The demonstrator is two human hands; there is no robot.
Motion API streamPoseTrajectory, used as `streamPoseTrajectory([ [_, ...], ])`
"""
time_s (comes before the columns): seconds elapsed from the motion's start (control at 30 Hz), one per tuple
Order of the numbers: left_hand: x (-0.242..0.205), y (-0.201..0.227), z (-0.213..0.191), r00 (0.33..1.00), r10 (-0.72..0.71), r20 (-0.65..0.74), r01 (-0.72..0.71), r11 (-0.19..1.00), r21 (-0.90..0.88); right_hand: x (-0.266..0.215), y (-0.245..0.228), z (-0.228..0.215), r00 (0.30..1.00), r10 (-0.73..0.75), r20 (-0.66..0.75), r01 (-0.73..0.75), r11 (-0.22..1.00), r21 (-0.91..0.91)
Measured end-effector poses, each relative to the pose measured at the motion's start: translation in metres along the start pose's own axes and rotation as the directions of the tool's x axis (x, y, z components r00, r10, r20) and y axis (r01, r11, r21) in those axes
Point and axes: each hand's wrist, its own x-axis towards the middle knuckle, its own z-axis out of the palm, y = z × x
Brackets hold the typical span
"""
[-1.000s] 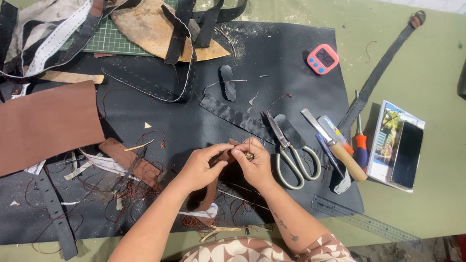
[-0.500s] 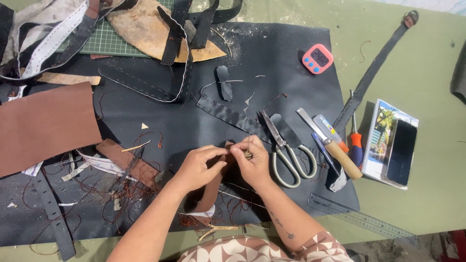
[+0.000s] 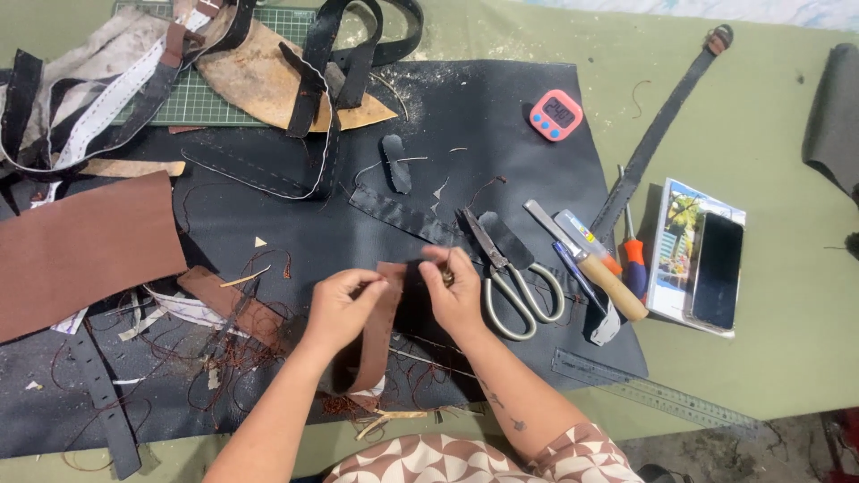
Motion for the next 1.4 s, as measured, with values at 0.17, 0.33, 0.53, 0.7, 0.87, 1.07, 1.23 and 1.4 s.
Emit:
streamPoseTrajectory([
  [0.17,-0.001,-0.005,0.001,0.976,-0.202,-0.084,0.188,0.971,-0.146,0.003,-0.004,-0.005,0.990,0.142,0.025,-0.135,0.973,-0.187],
  [0.33,-0.003,-0.005,0.005,0.972,-0.202,-0.119,0.185,0.973,-0.140,0.001,-0.010,-0.002,0.985,0.137,0.107,-0.094,0.936,-0.339],
  [0.53,-0.010,-0.011,0.008,0.983,-0.130,-0.132,0.113,0.985,-0.127,-0.006,0.004,0.003,0.983,0.145,0.112,-0.089,0.910,-0.405],
  [0.7,-0.009,-0.012,0.008,0.988,-0.086,-0.126,0.072,0.991,-0.109,-0.008,0.010,0.006,0.988,0.138,0.075,-0.092,0.894,-0.438],
  [0.87,-0.008,-0.016,0.007,0.988,-0.069,-0.137,0.052,0.991,-0.123,-0.007,0.003,0.006,0.990,0.126,0.061,-0.088,0.898,-0.430],
  [1.07,-0.007,-0.025,0.008,0.985,-0.086,-0.148,0.063,0.986,-0.155,-0.007,-0.001,0.006,0.991,0.123,0.051,-0.092,0.909,-0.407],
  [1.23,-0.007,-0.019,0.007,0.983,-0.102,-0.150,0.075,0.982,-0.173,-0.006,0.001,0.007,0.994,0.107,0.032,-0.085,0.912,-0.402],
  [1.4,-0.007,-0.021,0.008,0.983,-0.104,-0.151,0.080,0.984,-0.160,-0.007,0.000,0.007,0.996,0.083,0.022,-0.066,0.911,-0.408],
])
